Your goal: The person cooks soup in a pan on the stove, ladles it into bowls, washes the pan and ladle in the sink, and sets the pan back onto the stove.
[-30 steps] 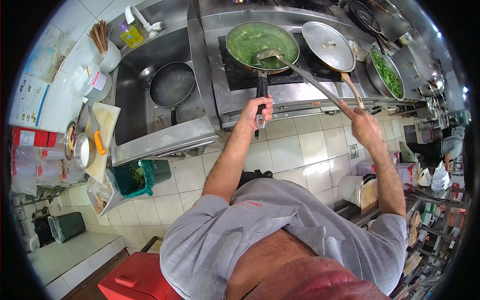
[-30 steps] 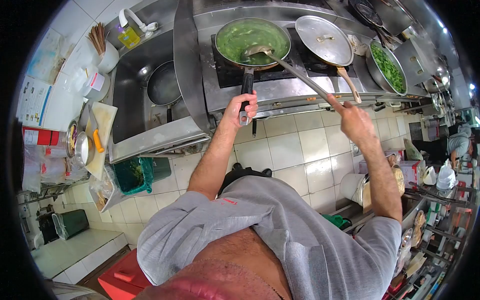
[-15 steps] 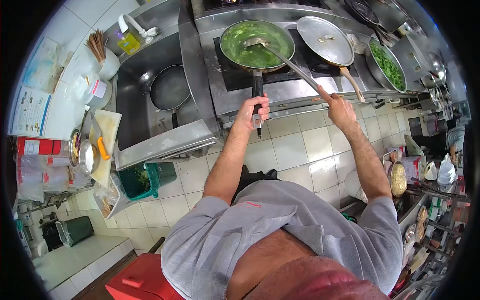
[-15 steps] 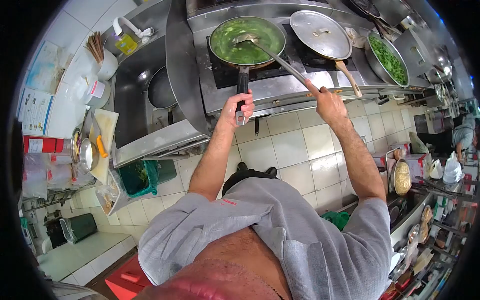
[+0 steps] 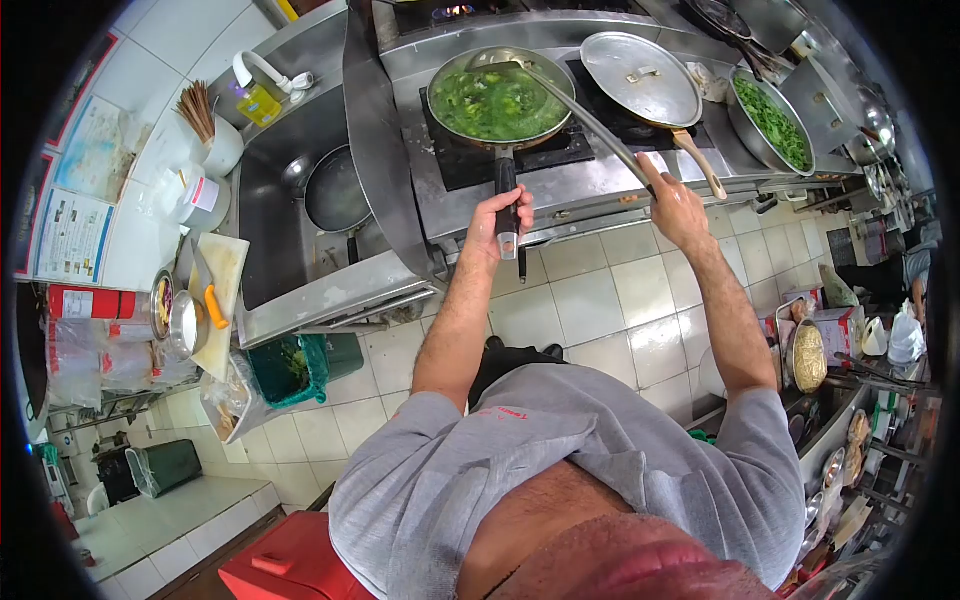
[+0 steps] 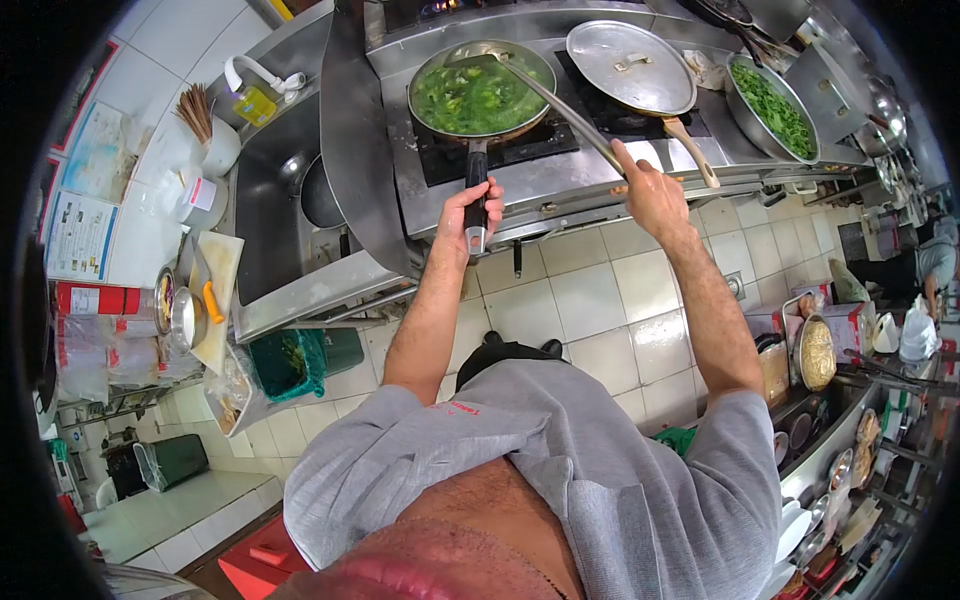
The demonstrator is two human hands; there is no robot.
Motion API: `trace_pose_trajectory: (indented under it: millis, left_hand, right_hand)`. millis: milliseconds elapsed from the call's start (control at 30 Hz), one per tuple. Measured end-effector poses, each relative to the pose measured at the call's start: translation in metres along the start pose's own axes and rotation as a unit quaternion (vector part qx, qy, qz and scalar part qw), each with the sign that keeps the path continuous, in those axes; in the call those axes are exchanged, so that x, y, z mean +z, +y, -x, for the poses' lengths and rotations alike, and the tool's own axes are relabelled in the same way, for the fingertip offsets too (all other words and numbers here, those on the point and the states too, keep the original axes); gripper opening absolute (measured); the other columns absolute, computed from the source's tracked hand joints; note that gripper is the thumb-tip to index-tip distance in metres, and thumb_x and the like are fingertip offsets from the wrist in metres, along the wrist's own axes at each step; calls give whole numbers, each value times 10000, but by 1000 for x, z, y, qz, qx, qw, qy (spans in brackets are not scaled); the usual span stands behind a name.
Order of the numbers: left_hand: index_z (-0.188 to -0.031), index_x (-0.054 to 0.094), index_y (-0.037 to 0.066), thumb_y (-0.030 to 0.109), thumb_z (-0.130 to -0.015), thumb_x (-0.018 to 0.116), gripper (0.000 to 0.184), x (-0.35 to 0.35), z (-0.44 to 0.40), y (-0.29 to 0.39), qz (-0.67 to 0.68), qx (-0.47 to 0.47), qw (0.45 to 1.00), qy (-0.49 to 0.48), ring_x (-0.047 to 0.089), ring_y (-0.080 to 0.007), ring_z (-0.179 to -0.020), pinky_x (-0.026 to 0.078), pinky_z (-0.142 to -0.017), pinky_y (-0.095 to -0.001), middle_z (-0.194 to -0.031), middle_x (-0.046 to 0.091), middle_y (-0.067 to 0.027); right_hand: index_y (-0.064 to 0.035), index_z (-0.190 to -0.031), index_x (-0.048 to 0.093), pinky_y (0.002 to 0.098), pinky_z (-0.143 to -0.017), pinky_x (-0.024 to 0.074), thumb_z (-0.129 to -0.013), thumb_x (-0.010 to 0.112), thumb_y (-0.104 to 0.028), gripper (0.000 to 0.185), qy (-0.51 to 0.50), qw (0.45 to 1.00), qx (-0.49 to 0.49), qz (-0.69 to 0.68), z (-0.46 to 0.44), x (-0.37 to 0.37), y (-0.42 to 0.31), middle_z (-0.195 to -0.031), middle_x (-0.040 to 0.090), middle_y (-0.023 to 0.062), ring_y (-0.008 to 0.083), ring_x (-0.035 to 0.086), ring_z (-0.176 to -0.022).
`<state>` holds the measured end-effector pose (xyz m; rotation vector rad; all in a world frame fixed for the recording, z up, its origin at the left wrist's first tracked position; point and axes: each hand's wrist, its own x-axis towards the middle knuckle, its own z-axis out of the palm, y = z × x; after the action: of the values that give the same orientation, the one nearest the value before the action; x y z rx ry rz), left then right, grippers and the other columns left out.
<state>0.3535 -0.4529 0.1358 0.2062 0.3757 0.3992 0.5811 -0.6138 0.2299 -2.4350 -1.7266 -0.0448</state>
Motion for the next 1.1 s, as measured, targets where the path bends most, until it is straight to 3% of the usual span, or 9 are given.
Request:
trace_pose_trajectory:
  millis: [167, 267, 400, 500, 600, 767, 867, 1033, 1100]
  left_hand:
    - [-973, 526, 59, 210, -869, 534, 184, -9, -8, 5, 84, -23, 989, -116, 423, -80, -494, 381, -415, -224, -690, 468, -16]
    - [-932, 528, 50, 260, -901, 478, 218, -15, -17, 8, 83, -48, 974, -204, 362, -58, -438, 359, -388, -213, -622, 402, 14]
    - [-832, 505, 51, 170, -894, 458, 142, -13, -9, 16, 39, -59, 982, -176, 324, -47, -394, 327, -348, -207, -566, 354, 29]
    - [-855, 496, 96, 49, -819, 476, 62, -14, -1, 21, 24, -69, 985, -153, 341, -50, -385, 320, -330, -218, -557, 364, 34]
    - [-852, 491, 96, 55, -820, 478, 53, -17, 14, 29, 27, -85, 980, -178, 344, -51, -383, 327, -327, -225, -556, 360, 32]
    - [-890, 450, 68, 54, -807, 496, 96, -17, 47, 36, -4, -122, 979, -160, 355, -56, -385, 348, -327, -237, -570, 361, 19]
    - [-906, 439, 72, 57, -809, 501, 116, -13, 63, 40, 8, -160, 970, -181, 355, -58, -386, 354, -330, -237, -573, 359, 12]
    - [-905, 430, 77, 56, -811, 505, 122, 0, 91, 34, -11, -219, 955, -202, 347, -54, -384, 349, -328, -236, -569, 351, 14]
    - [-908, 424, 72, 55, -810, 505, 128, 6, 99, 30, -25, -238, 950, -202, 346, -56, -383, 351, -326, -242, -569, 351, 12]
  right_hand:
    - [-163, -1319, 313, 433, -720, 474, -706, 525, 23, 674, -14, 999, 17, -35, -27, 18, -2, -913, 586, 159, 353, 581, -848]
    - [-74, -1251, 396, 380, -552, 491, -670, 569, 18, 613, -50, 976, 70, -199, -32, 19, -27, -852, 596, 142, 278, 607, -711]
    - [5, -1201, 441, 246, -360, 380, -668, 639, -6, 569, -177, 781, 208, -562, -28, -2, -82, -627, 528, 40, 98, 479, -414]
    - [0, -933, 485, 226, -349, 343, -739, 607, -27, 230, -162, 561, 284, -760, -19, -19, -114, -595, 461, -6, 71, 433, -414]
    - [-49, -823, 439, 204, -344, 317, -758, 587, -24, 164, -193, 433, 248, -845, -3, -19, -121, -596, 440, -7, 64, 417, -419]
    - [-17, -972, 428, 206, -345, 315, -750, 587, -20, 273, -143, 437, 271, -846, 42, -28, -142, -617, 443, 13, 74, 428, -431]
    - [36, -1272, 300, 249, -354, 337, -698, 610, -7, 654, -85, 500, 328, -797, 69, -55, -166, -614, 441, 19, 105, 428, -396]
    - [12, -1237, 388, 245, -385, 358, -666, 608, 21, 612, -53, 559, 319, -763, 114, -72, -179, -614, 461, 25, 113, 432, -376]
    - [-1, -1270, 378, 229, -365, 335, -641, 590, 44, 665, -30, 696, 307, -649, 136, -76, -180, -603, 501, 37, 105, 431, -369]
